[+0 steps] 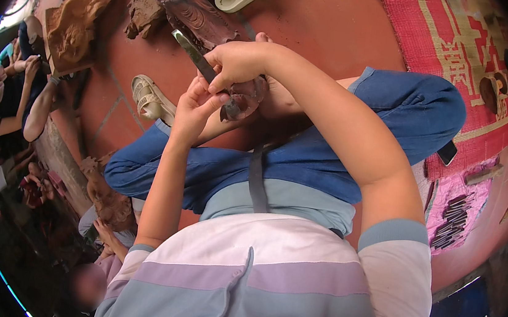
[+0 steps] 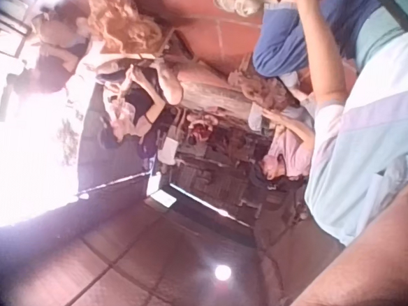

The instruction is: The person sits on the floor and carves a wooden object using a chisel. They hold the wood between their legs and use the tool to shape the surface, occasionally adjusting their grip.

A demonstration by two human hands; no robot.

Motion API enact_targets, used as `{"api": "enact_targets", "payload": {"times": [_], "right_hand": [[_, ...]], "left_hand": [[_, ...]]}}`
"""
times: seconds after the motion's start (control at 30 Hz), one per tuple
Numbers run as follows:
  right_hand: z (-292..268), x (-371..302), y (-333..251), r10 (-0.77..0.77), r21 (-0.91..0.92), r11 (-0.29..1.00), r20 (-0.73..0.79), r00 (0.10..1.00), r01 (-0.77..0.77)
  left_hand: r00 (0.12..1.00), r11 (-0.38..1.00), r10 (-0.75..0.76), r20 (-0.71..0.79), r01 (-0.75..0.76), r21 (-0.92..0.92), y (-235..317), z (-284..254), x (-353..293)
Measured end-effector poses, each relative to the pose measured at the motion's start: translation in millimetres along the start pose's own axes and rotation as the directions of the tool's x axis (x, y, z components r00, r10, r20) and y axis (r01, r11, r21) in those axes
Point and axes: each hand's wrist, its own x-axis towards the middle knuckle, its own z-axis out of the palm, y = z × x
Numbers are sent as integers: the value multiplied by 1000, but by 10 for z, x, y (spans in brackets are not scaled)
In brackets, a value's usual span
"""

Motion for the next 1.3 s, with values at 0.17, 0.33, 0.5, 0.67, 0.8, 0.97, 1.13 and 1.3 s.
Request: {"api": "enact_targets", "payload": {"times": [0.17,0.33,0.5,0.67,0.8,0.97,1.13,1.3], "right_hand": [[-254,246,-424,537,-23,839,185,823,-543],[-111,245,-274,376,-112,927,233,897,-359],[-182,295,-368,492,-29,869,176,853,-495],[-84,172,-188,146,-35,989,174,974,-142],[-97,112,-100,337,45,938,112,935,-343],[-142,58,-157,264,116,956,61,963,-270],[-143,-135,-93,354,110,928,39,934,-356],[-169,-42,-31,319,249,923,-70,945,-293]], "left_hand": [[985,992,-103,-140,112,61,29,43,107],[996,966,-18,-88,-5,-259,-5,91,-125],[971,991,-18,-239,49,126,-118,80,88],[981,972,-105,-161,67,-225,22,88,-6],[971,987,123,-203,-99,124,-188,94,70],[992,996,-87,-97,88,4,-14,42,117],[989,906,148,-28,-124,405,88,86,87],[986,930,49,-160,14,368,129,116,241]]}}
